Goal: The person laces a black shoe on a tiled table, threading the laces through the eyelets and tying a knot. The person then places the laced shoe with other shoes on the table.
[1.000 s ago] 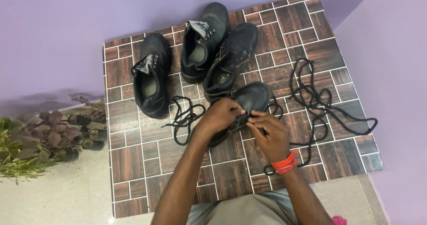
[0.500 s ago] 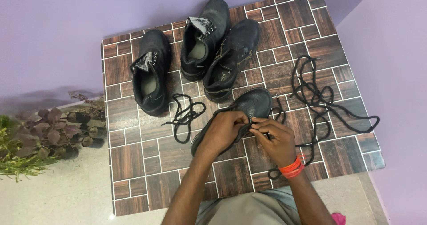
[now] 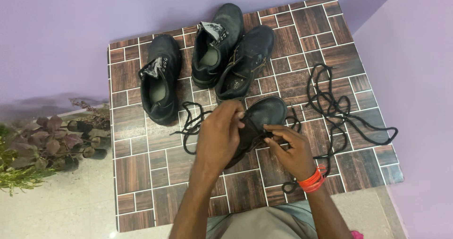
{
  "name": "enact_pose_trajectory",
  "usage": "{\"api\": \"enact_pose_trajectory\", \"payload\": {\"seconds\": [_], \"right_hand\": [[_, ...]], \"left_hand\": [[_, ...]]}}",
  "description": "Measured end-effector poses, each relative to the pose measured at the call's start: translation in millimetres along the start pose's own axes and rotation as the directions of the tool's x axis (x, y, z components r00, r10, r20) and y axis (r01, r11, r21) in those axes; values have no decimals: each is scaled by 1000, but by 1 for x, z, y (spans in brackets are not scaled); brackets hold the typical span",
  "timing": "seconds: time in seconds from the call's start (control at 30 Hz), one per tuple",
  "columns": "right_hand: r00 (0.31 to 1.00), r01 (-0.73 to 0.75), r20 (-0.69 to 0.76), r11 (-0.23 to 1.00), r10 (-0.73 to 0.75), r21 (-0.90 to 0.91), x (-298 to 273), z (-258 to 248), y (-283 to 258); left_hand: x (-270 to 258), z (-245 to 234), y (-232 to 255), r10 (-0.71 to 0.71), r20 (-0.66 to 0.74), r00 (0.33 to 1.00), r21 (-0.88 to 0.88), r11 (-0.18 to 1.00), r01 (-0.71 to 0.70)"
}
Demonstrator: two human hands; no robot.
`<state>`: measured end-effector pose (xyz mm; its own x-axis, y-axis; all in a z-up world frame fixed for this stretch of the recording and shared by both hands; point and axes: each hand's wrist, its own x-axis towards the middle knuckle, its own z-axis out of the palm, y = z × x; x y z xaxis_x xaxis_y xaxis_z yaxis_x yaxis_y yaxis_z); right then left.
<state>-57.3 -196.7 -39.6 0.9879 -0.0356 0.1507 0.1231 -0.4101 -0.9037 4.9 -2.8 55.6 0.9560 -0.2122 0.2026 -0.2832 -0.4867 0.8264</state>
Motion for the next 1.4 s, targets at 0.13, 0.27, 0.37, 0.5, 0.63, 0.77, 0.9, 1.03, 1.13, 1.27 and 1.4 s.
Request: {"api": "enact_pose_trajectory", "payload": {"seconds": [0.13, 0.27, 0.37, 0.5, 0.63, 0.77, 0.9, 1.03, 1.13, 1.27, 1.4], "right_hand": [[999, -39, -5, 999, 39, 9, 0, 0, 3], [995, 99, -15, 995, -99, 28, 3, -3, 2], [978, 201, -65, 978, -198, 45, 9, -5, -3], [971, 219, -116, 973, -210, 72, 8, -6, -12], [960, 256, -154, 955, -233, 152, 6, -5, -18], [974, 173, -162, 980, -156, 97, 2, -14, -15], [954, 225, -201, 974, -221, -1, 3, -20, -8], [982, 17, -188, 1000, -20, -15, 9, -17, -6], [975, 96, -191, 991, -113, -98, 16, -11, -8], [963, 236, -112, 967, -247, -95, 31, 1, -15], [990, 137, -28, 988, -140, -69, 47, 16, -15]], "left_hand": [[7, -31, 11, 38, -191, 981, -60, 997, -51], [7, -34, 15, 165, -156, 974, 49, 986, -160], [3, -15, 17, 196, -24, 980, 74, 978, -193], [-8, 7, 13, 208, 101, 973, 19, 977, -211], [-11, 14, 5, 218, 134, 967, -38, 976, -215], [-8, 13, -10, 136, 120, 983, 78, 986, -146], [-3, 23, -29, -14, 116, 993, 190, 982, -8], [-3, 35, -46, -21, 68, 997, 188, 982, 8], [1, 36, -56, -45, 45, 998, 94, 995, 41], [6, 34, -62, -259, 113, 959, 109, 963, 247], [9, 33, -64, -267, 112, 957, 45, 964, 263]]}}
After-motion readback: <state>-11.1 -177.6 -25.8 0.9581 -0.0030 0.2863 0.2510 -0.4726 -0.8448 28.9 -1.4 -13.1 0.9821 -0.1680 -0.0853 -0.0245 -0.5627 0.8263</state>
